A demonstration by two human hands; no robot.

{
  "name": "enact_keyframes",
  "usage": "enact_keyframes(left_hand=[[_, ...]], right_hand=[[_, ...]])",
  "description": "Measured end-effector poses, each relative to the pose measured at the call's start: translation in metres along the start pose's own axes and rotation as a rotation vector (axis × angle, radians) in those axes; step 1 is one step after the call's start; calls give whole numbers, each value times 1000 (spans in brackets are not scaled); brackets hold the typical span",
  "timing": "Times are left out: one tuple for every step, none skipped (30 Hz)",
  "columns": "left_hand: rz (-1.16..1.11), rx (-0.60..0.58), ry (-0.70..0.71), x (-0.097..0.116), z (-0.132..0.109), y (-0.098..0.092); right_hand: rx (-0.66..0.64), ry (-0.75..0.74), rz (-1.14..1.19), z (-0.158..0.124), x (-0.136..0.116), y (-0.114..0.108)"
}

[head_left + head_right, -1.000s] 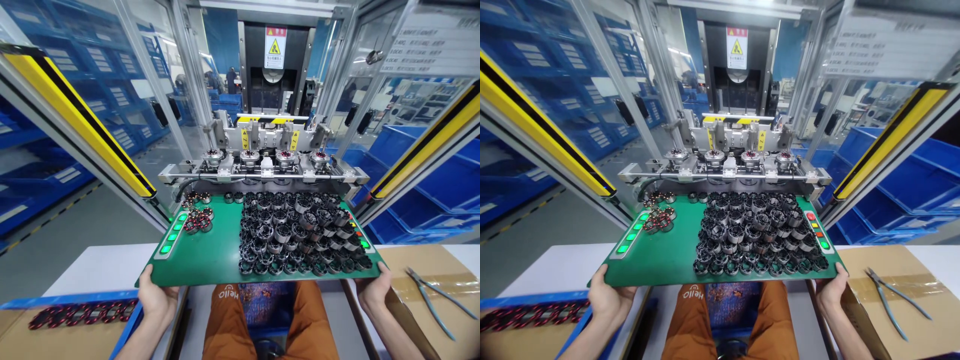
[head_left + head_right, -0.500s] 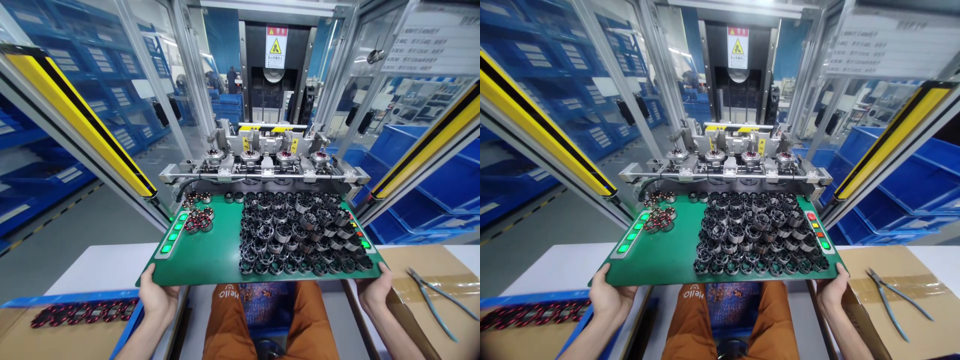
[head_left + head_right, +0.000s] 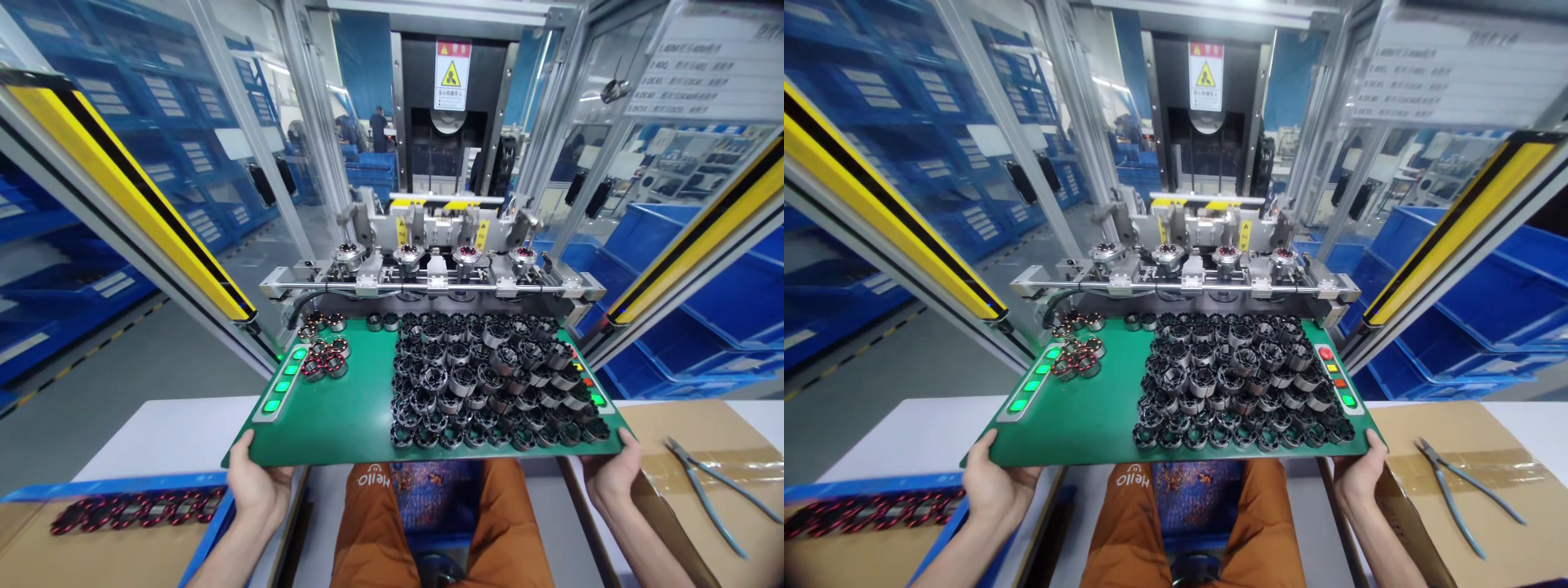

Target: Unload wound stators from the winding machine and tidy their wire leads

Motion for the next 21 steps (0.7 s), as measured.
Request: enact_keyframes(left_hand=[[2,-4,0,0,0,0],[5,-6,2,0,1,0],[7,-7,4,0,1,0],[9,-7,6,0,1,0],[10,-6,9,0,2,0],[11,-4,12,0,2,-1],[11,-2,14,0,2,-1],[11,-1,14,0,2,-1],[12,-2,13,-1,3,-1],[12,-2,12,-1,3,-1],[14,-3,11,-1,3,-1],[15,-4,11,-1,4,-1],[16,-6,12,-1,4,-1],[17,-7,13,-1,4,-1],[16,-7,14,-1,5,-2],[15,-8,15,-1,5,-2],[14,-8,15,-1,5,-2],[12,-8,16,-1,5,-2],[10,-7,16,-1,5,-2],[9,-7,16,-1,5,-2],[9,-8,14,-1,5,-1]], right_hand=[[-1,-1,0,0,0,0],[0,-4,1,0,0,0],[1,-6,0,0,0,0],[4,-8,0,-1,-1,0],[7,-10,-2,-1,-1,0],[9,-10,-4,-2,-1,0],[7,-11,-5,-2,-2,0],[2,-13,-6,-2,-2,0],[-3,-13,-8,-2,-2,1],[-8,-17,-11,-1,-2,1],[-14,-20,-14,-1,-2,1],[-20,-25,-18,0,-2,1],[-23,-28,-21,0,-2,1],[-23,-29,-24,0,-2,0],[-20,-28,-24,1,-1,0],[-16,-26,-22,1,-1,0],[-9,-20,-20,1,-1,0],[-2,-14,-18,0,-1,0],[5,-9,-17,0,-1,0],[10,-5,-16,-1,-1,0],[15,-2,-13,-2,-2,1]])
Point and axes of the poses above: each hand's wrist, its own z-axis towards the middle knuckle, its own y-axis out of the palm, x = y × z, the point moved 8 cm from there along z, towards the middle knuckle, and after that the axes turned 1 degree about -x, right-handed, at the moved point
